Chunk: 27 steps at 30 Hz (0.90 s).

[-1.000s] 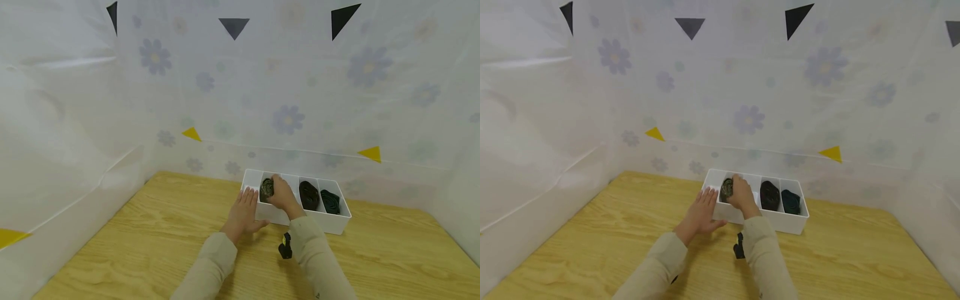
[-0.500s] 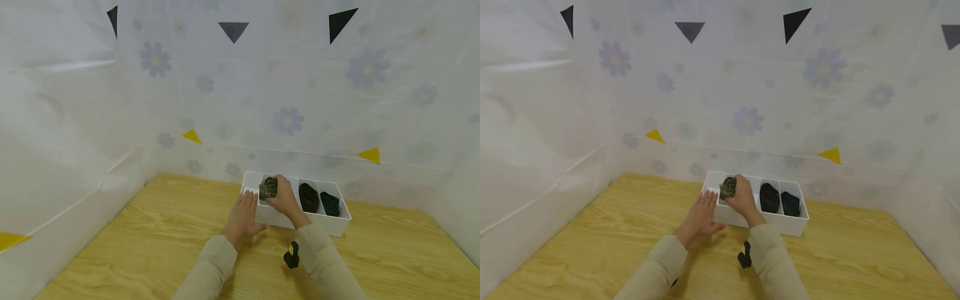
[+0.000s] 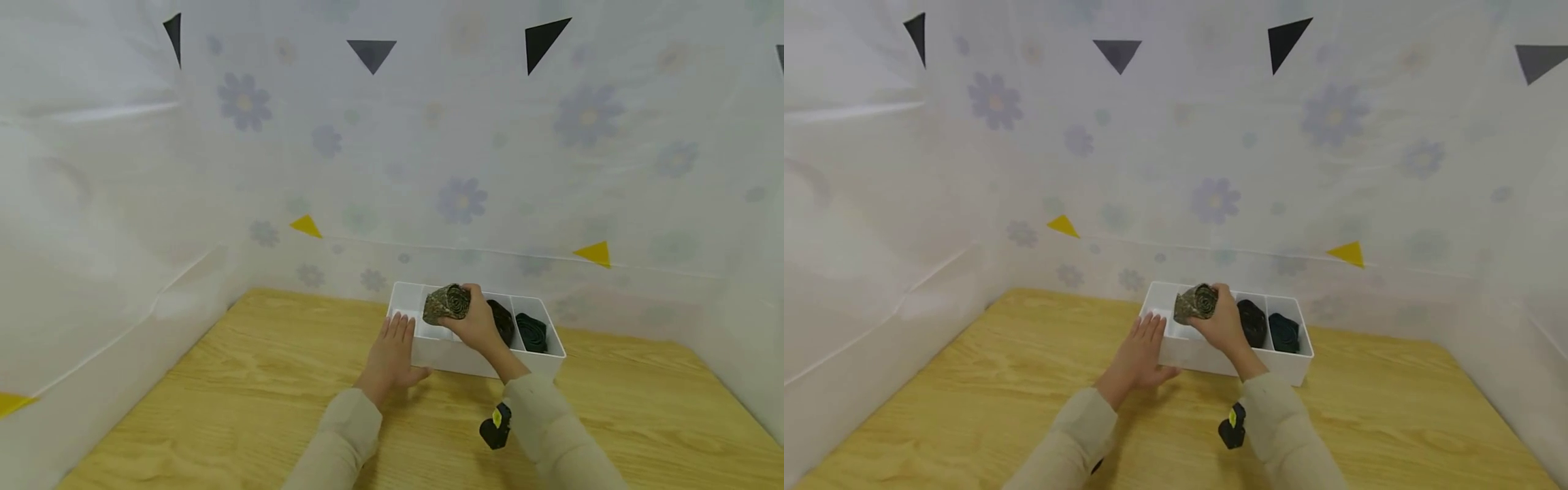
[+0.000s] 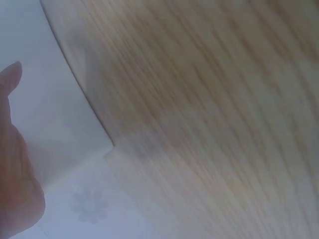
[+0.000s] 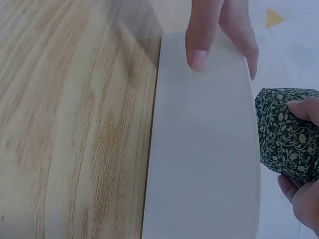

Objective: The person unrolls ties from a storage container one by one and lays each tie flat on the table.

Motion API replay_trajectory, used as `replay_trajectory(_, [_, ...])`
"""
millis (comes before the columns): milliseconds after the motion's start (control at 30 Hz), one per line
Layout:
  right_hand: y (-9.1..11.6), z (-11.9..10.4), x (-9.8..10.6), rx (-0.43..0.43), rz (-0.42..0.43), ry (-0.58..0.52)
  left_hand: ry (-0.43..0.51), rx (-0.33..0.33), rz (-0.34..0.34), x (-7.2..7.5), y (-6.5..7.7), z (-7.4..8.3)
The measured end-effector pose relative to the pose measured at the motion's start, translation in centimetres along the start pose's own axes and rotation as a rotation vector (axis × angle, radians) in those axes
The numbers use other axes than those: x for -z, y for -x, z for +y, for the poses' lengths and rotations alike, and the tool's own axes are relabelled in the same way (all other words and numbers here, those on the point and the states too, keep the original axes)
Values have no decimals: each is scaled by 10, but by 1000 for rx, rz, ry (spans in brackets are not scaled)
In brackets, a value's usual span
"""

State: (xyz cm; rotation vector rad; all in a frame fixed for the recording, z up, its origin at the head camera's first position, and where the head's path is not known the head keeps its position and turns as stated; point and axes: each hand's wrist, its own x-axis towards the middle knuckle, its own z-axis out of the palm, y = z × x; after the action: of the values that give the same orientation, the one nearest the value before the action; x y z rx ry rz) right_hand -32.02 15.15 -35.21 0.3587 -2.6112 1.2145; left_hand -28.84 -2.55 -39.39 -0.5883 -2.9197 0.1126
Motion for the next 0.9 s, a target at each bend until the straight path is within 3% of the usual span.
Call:
replay_trajectory(400, [20, -7, 18, -61, -48, -28, 23, -23, -3, 4, 1, -3])
replay_trajectory(600, [31, -8, 20, -112, -82, -82, 62, -48, 38, 1, 3, -6])
replay_trajectory(633, [34, -8, 21, -116, -82, -88, 69, -59, 64, -6, 1, -8])
replay_trajectory(800, [44, -8, 26, -133, -80, -115, 95, -76, 74, -8, 1, -10])
replay_trajectory(900, [51, -7, 29, -142, -90, -137, 95, -72, 55, 0, 2, -9])
